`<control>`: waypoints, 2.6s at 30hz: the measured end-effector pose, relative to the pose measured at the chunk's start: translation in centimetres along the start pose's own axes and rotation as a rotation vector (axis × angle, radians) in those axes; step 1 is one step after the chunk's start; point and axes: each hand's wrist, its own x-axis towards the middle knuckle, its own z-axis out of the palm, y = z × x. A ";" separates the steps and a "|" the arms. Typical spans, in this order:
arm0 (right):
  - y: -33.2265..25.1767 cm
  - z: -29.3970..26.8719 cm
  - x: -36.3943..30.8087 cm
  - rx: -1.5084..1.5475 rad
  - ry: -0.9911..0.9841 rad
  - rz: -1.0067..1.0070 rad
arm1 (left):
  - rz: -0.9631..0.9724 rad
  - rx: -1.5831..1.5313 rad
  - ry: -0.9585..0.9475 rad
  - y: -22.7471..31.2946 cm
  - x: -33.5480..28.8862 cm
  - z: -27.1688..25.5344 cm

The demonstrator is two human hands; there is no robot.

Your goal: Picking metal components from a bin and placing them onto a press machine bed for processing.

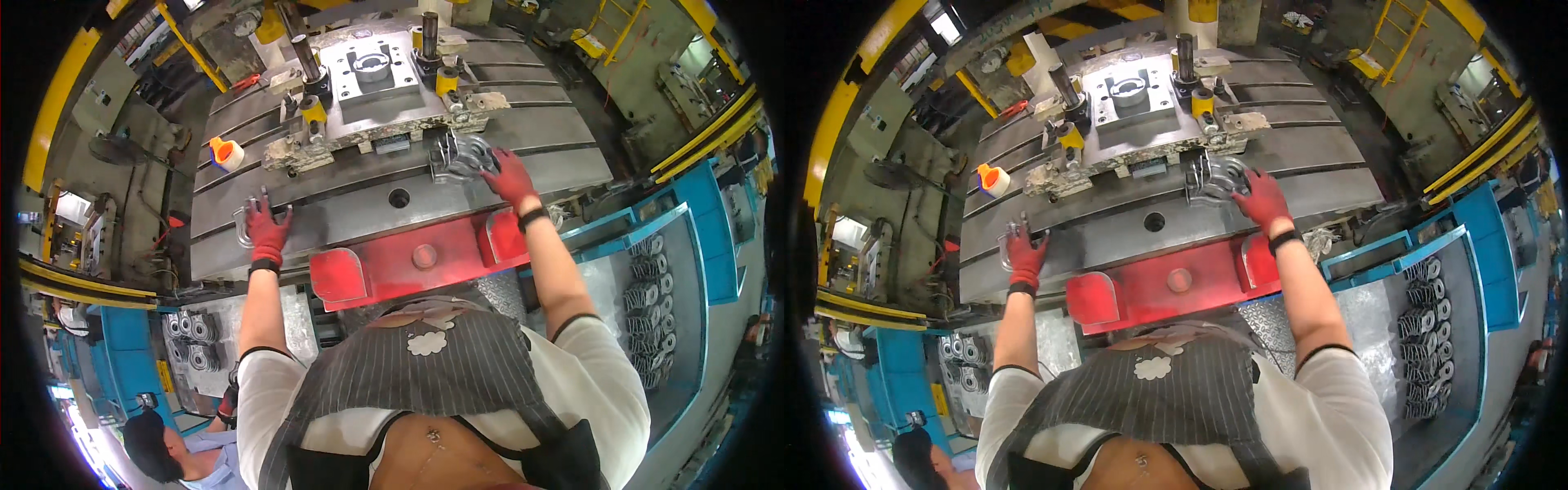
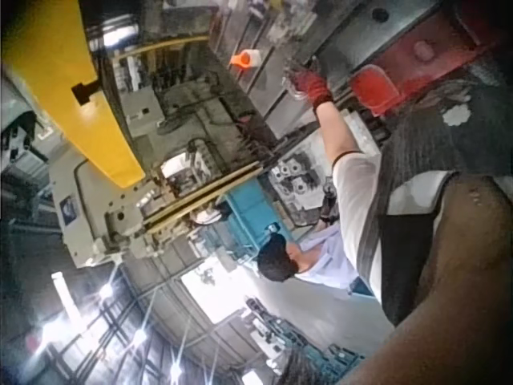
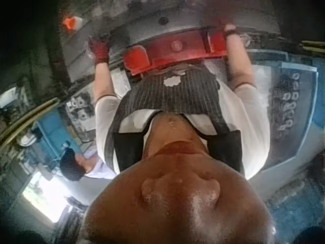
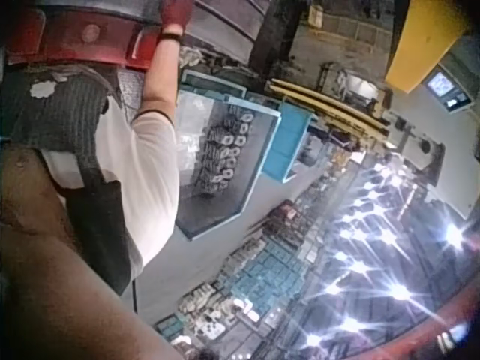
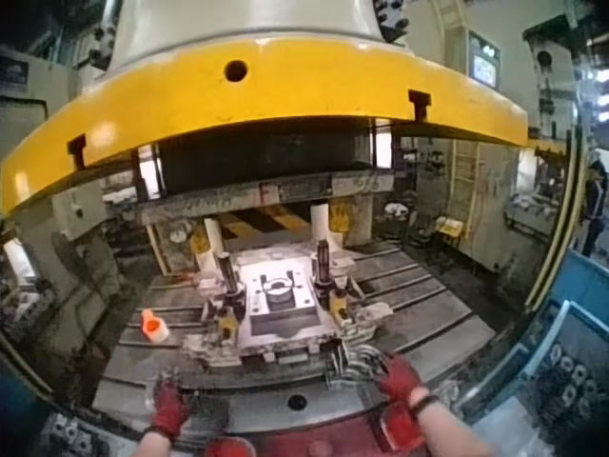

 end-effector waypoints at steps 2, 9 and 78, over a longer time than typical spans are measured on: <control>-0.5 0.4 2.8 -0.267 -0.212 0.007 | 0.131 -0.055 -0.024 1.6 -1.2 1.1; 1.6 2.1 8.3 0.049 -0.292 -0.031 | 0.218 -0.249 -0.050 7.9 -6.0 1.8; 20.1 8.3 -21.4 1.680 -0.244 0.950 | -0.121 -1.367 -0.670 -3.2 -20.9 7.9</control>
